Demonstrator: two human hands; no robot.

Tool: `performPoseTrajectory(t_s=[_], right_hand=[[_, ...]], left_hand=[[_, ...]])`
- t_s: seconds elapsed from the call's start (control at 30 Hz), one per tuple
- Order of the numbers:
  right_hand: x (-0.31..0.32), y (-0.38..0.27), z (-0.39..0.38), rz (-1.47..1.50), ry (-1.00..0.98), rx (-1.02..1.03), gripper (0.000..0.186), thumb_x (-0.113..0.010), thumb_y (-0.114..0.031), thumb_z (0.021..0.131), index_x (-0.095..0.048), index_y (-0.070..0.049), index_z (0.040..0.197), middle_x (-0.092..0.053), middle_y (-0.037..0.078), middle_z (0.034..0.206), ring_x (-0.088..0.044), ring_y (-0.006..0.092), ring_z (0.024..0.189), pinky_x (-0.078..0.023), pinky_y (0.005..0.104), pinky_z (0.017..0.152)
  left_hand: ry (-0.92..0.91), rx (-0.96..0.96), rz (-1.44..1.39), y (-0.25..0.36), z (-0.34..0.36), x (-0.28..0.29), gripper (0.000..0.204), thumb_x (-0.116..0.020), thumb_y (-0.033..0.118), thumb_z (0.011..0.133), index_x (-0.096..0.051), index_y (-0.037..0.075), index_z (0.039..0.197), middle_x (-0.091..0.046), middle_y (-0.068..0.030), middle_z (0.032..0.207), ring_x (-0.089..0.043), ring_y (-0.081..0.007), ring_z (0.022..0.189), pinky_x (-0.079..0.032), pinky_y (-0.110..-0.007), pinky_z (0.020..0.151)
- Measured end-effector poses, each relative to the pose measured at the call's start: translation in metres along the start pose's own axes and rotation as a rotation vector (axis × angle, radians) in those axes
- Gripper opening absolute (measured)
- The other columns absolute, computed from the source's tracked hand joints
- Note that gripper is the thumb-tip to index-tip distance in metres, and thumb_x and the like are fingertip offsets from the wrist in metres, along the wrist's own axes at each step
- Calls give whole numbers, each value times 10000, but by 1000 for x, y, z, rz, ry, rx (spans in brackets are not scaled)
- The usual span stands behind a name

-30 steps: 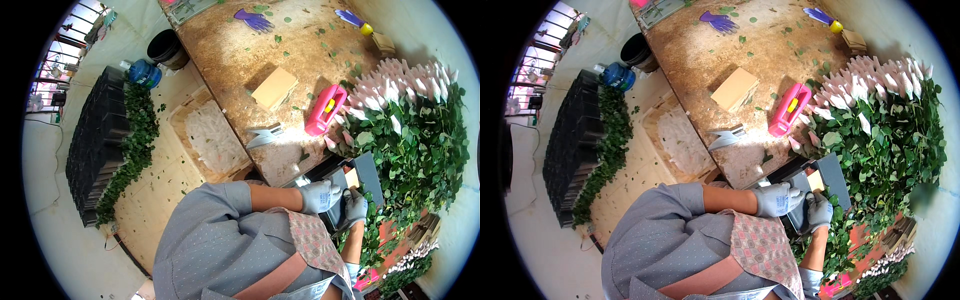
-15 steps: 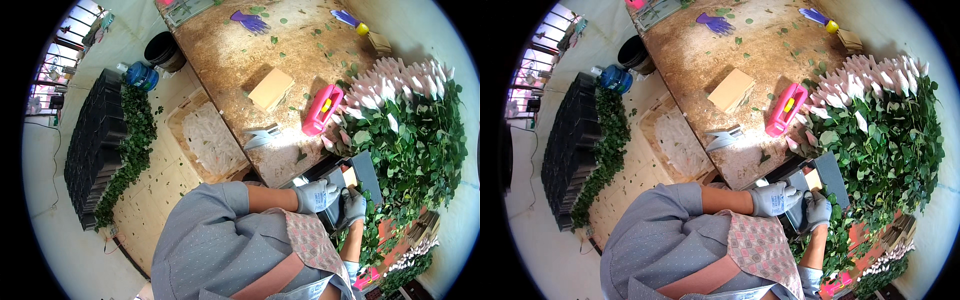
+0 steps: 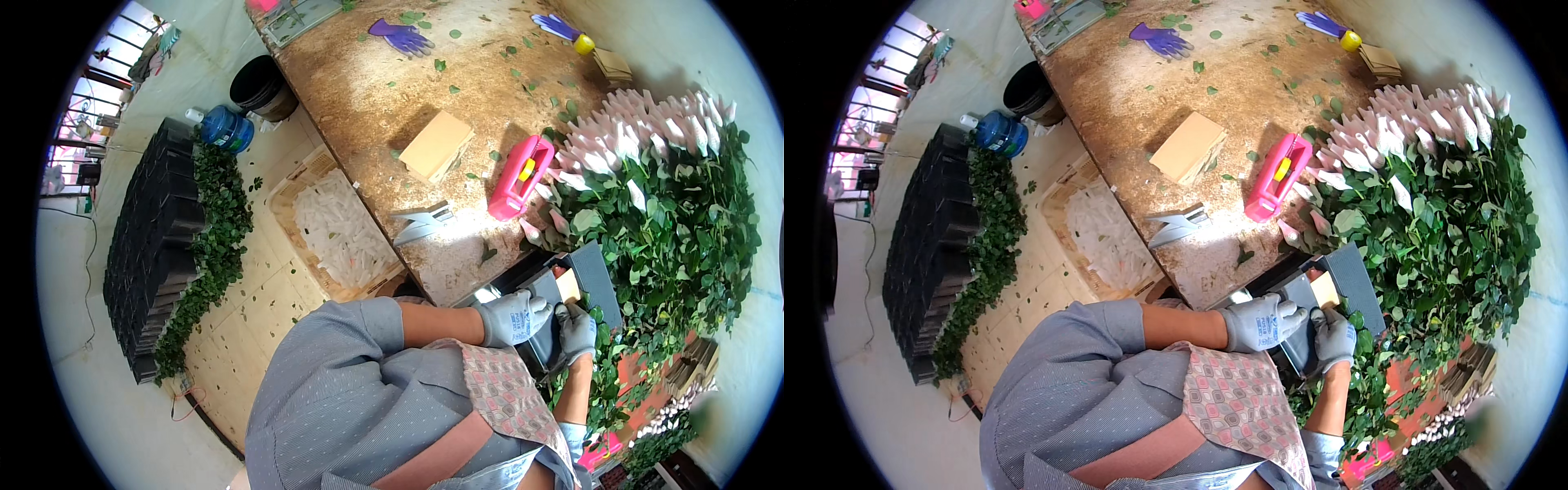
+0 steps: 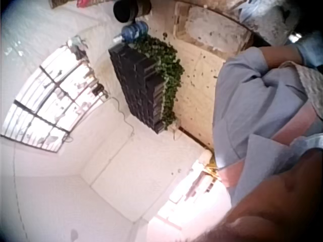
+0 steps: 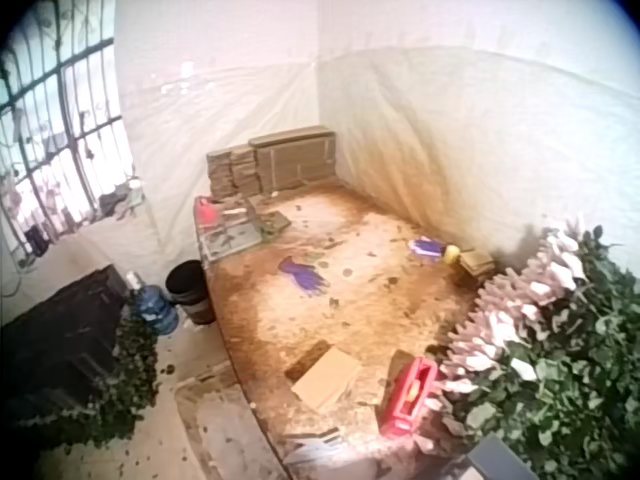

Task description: The person arranges white flowers with green leaves into a black rectangular tray using both hands. They pick up bunches of flowers from a large pile on the table, place them into the tray, and press them down to fit. The person occasionally adjusts the tray and the flowers to ensure they are packed tightly.

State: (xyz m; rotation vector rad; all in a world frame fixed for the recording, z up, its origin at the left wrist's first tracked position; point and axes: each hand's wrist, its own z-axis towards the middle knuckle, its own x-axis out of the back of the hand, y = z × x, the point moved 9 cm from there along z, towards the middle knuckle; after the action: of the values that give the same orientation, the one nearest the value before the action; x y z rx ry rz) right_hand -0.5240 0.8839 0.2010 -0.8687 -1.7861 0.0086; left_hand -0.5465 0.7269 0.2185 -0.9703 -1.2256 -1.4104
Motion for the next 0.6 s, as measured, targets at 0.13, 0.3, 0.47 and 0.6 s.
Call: performPoseTrajectory(t_s=[0.13, 0.3, 0.47, 0.6], right_hand=[[-3, 1, 3, -51, 13, 37, 293, -635, -337, 972, -726, -61, 1009, -692, 247, 916, -671, 453, 911, -536, 465, 759], [3, -7, 3, -104, -29, -1, 290, -608, -376, 973, -720, -109, 968, -710, 209, 931, -675, 430, 918, -522, 523, 791], [15, -21, 2, -50, -98, -8, 354, -571, -415, 1004, -725, -96, 1004, -717, 201, 948, -682, 418, 909, -526, 504, 800], [14, -16, -1, -35, -29, -5, 364, -573, -416, 1005, -725, -86, 1007, -719, 198, 960, -681, 416, 926, -525, 499, 809]], left_hand=[[106, -74, -118, -8, -9, 17, 448, -549, 258, 886, -656, 5, 1240, -582, -146, 1387, -569, -254, 1062, -498, -396, 817], [127, 692, -971, -105, -159, 32, 222, -622, 139, 944, -682, 35, 1131, -687, -153, 1190, -670, -299, 1018, -499, -436, 953], [-507, 1492, -767, -20, -567, -161, 493, -454, 278, 1065, -515, 0, 1467, -551, -244, 1444, -542, -337, 1333, -425, -409, 1099], [-831, 1644, -1041, 76, -603, -188, 476, -456, 279, 1062, -529, 2, 1443, -563, -241, 1415, -552, -342, 1304, -433, -414, 1082]])
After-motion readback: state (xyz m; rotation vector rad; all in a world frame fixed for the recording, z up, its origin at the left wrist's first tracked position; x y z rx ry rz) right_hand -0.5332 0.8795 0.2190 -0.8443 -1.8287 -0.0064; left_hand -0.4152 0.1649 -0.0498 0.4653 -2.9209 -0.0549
